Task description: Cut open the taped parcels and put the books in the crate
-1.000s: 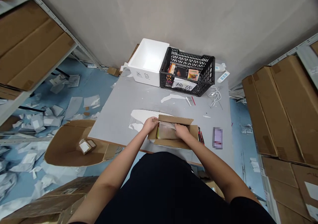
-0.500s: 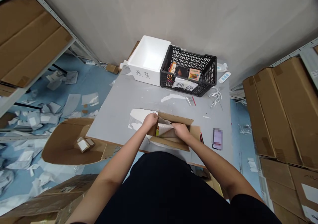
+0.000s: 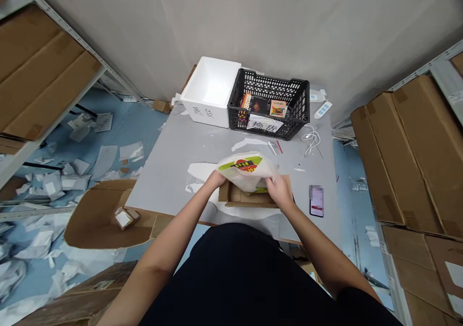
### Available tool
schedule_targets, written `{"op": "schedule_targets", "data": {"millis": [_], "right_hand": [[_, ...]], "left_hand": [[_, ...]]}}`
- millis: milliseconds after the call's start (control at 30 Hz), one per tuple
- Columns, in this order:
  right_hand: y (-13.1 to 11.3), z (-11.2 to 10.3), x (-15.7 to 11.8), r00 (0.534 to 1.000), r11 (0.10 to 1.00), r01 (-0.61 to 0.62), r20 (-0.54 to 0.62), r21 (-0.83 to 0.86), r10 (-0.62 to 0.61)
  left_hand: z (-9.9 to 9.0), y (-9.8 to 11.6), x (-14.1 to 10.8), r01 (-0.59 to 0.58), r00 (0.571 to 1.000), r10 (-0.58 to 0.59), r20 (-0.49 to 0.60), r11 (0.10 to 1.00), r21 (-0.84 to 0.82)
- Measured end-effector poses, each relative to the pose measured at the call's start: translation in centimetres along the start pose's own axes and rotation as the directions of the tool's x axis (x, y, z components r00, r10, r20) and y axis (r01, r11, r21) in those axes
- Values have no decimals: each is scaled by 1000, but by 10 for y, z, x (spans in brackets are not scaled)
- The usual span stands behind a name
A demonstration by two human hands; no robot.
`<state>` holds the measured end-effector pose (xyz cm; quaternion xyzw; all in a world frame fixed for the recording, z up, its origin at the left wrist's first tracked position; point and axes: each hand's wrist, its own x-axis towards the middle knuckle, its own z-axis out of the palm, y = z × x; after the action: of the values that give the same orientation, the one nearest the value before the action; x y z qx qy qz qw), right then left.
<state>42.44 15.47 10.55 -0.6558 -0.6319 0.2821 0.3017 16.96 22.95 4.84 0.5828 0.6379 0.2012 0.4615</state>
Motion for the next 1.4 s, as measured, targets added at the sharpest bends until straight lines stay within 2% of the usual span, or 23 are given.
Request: {"op": "schedule_targets", "data": {"millis": [133,200,300,367,433,467,533,600,633,700,767,833,900,967,1033,1167,1300,1400], "right_hand": [[0,-8,1,985,947,-82,-118,310,124],[-1,-13,-2,977,905,-92,-136,416,162],[-4,-19,-12,968,861,-118,-138,495,212],[-9,-21,-20,961,826,-134,-133,547,244],[-15,-22,-28,950,781,-134,-144,609,275],[-19,-23,-32,944,761,-130,-156,635,291],[-25,-24,-40,928,738,-119,-191,664,322],[-31,-26,-47,916,728,-117,-210,676,342],[-35,-27,-50,913,722,-117,-212,682,349],[-44,-28,-57,913,692,-113,-199,713,355],[-55,-26,-64,925,621,-100,-156,777,345],[-67,-22,-72,947,507,-107,-69,855,315],[-76,-17,-80,961,395,-156,47,905,272],[-80,-13,-87,962,338,-217,143,916,231],[-79,-13,-92,963,342,-253,201,905,180],[-73,-18,-95,966,420,-253,247,871,69],[-71,-18,-96,976,492,-219,200,843,92],[-72,-18,-97,969,490,-246,216,836,119]], "left_hand": [[1,17,-7,13,1000,-11,-19,997,73],[-2,29,-17,-31,994,34,-106,999,33],[-5,50,-40,-189,953,149,-264,973,-132],[-4,64,-59,-259,956,197,-217,915,-310],[0,75,-77,-265,964,238,-115,860,-437],[3,79,-86,-269,963,249,-106,844,-465],[10,83,-101,-307,949,243,-198,853,-422],[16,85,-114,-369,899,275,-342,895,-250],[18,86,-120,-401,867,324,-378,905,-144],[24,90,-133,-468,839,447,-312,884,6],[31,97,-144,-503,855,496,-151,864,-8],[40,103,-152,-459,888,459,-35,876,-147],[47,108,-158,-360,922,387,19,874,-327],[52,111,-162,-280,935,350,64,834,-476],[53,112,-165,-241,923,368,111,779,-578],[50,113,-169,-139,911,370,181,689,-711],[42,112,-167,37,922,264,282,666,-745],[35,109,-166,149,928,182,326,621,-770]]}}
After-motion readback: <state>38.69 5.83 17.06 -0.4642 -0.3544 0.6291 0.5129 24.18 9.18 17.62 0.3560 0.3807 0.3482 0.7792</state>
